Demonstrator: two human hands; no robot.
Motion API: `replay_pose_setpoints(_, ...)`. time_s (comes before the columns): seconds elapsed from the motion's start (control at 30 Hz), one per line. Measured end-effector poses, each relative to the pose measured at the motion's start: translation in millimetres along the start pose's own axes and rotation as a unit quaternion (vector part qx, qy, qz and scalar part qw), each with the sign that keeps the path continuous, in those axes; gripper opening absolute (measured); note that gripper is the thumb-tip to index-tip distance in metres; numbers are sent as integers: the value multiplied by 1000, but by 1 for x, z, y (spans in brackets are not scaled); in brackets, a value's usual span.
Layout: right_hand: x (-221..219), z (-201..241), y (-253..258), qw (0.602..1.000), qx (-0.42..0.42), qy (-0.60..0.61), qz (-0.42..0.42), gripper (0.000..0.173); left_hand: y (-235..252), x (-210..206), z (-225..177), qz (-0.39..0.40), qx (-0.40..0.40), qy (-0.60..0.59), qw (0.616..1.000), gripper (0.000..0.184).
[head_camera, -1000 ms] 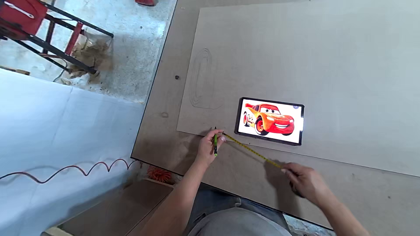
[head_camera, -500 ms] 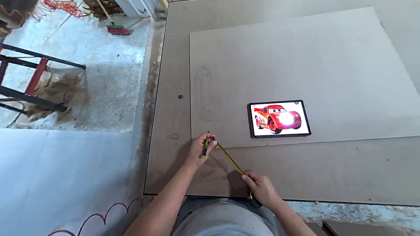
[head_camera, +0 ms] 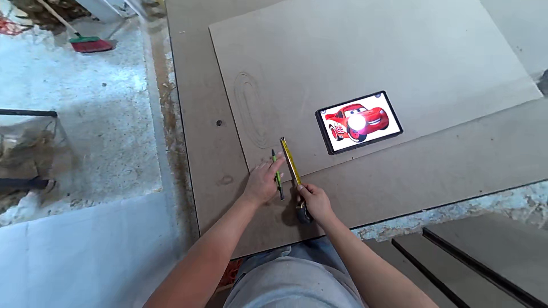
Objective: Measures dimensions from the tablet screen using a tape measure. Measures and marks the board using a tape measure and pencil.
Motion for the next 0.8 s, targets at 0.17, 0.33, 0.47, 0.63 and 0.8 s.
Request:
replay_pose_setpoints(0.17,-5,11,17,999,-27,19,-3,29,40,-23,12,67,-47,67,994,50)
replay_pose_setpoints(0.33,-4,10,19,998,-43,45,-3,26,47,-17,21,86,-27,75,993,49)
replay_pose_setpoints(0.47,-7,11,18,991,-62,120,-7,21,53,-15,25,84,-26,74,993,51)
replay_pose_setpoints(0.63,-8,12,16,985,-72,154,-4,21,58,-18,26,85,-22,67,994,50)
replay_pose_setpoints(0.8,-9,17,17,985,-80,149,-16,26,66,-16,31,72,-1,81,994,47)
Point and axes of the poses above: each hand's wrist, its own y-axis towards the middle knuckle, its own x-axis out of the back of the hand, z = x × y, the point moved 2 cm from there along y, towards the middle knuckle, and after that the axes turned 2 degrees about y, right-handed, at the moved point
